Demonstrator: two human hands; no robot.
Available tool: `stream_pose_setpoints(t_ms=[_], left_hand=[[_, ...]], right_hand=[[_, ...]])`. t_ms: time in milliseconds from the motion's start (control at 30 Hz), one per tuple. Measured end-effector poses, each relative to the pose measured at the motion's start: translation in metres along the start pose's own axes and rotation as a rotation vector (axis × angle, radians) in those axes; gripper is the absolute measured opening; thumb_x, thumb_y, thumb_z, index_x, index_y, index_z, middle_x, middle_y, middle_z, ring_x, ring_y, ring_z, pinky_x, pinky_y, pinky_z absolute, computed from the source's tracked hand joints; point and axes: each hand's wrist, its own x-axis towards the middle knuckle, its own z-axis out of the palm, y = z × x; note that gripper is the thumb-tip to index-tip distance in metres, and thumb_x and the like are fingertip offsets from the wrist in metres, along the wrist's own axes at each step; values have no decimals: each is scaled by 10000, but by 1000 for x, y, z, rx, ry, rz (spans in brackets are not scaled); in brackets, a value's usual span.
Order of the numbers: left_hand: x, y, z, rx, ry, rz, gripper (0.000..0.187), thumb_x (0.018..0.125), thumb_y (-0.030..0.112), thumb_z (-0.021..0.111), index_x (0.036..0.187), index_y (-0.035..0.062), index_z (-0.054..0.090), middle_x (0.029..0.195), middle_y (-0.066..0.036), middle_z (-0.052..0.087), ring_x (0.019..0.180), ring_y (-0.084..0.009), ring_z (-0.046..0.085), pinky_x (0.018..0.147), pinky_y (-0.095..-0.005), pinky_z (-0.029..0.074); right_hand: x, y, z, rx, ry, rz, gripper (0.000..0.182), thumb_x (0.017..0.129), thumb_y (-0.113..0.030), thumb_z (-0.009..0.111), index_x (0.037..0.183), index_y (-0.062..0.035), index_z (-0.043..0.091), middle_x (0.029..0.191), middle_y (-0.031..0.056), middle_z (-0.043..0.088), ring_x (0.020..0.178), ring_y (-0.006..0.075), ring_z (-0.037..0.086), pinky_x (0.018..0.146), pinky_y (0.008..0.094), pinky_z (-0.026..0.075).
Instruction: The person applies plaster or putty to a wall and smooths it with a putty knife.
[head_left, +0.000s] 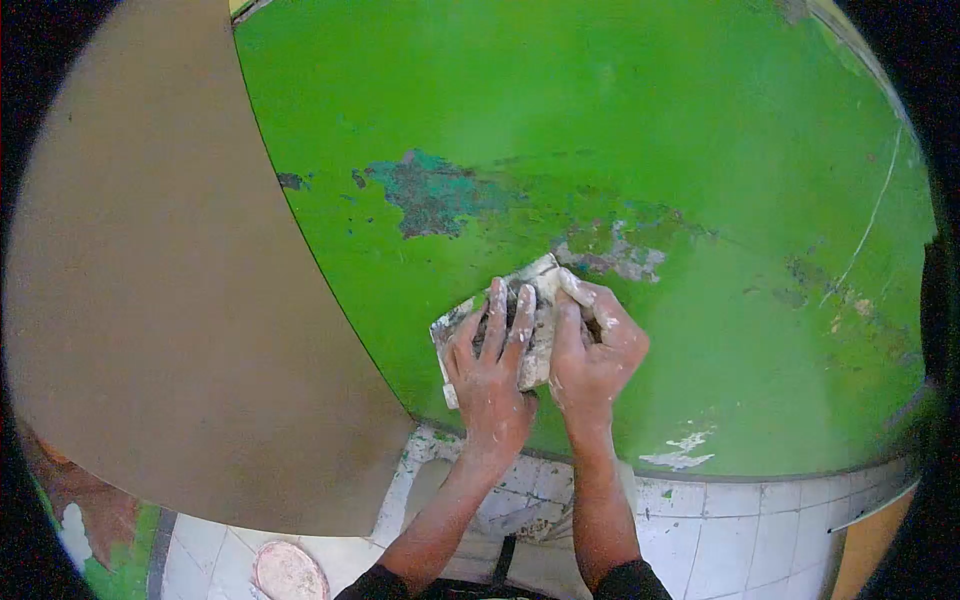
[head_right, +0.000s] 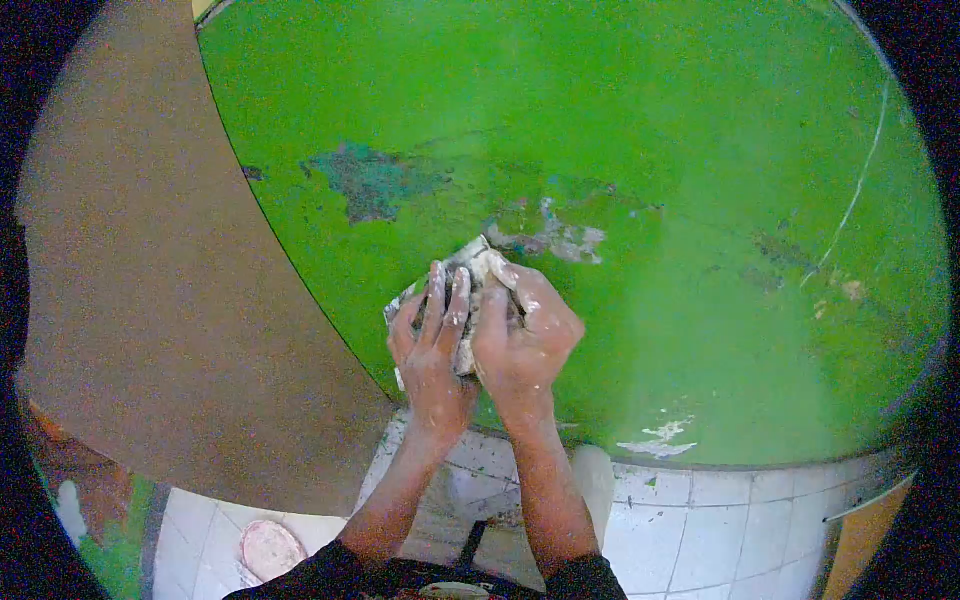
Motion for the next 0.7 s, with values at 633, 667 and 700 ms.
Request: stream_pose_setpoints(t_ms=[633,667,700], left_hand=[[30,-19,-23,53,65,29,644,774,71,670,1402,134,541,1513,-132,452,1307,-363,441,1135,-529,292],[40,-19,-30,0,117,18,811,683,10,724,1447,191,518,1534,-115,434,1298,-340,451,1121,-538,297],[41,-23,-31,-4,122,14,811,683,10,724,1447,191,518,1534,-115,434,1298,-340,451,1121,-538,297]], right_hand=[[15,-21,34,28,-14,4,154,838,35,626,964,63,710,844,146,720,768,161,676,711,290,535],[26,-29,41,72,-1,-34,159,840,38,626,973,64,710,851,143,721,777,150,671,716,283,532],[26,-31,41,70,-6,-39,159,840,38,626,973,64,710,851,143,721,777,150,671,716,283,532]])
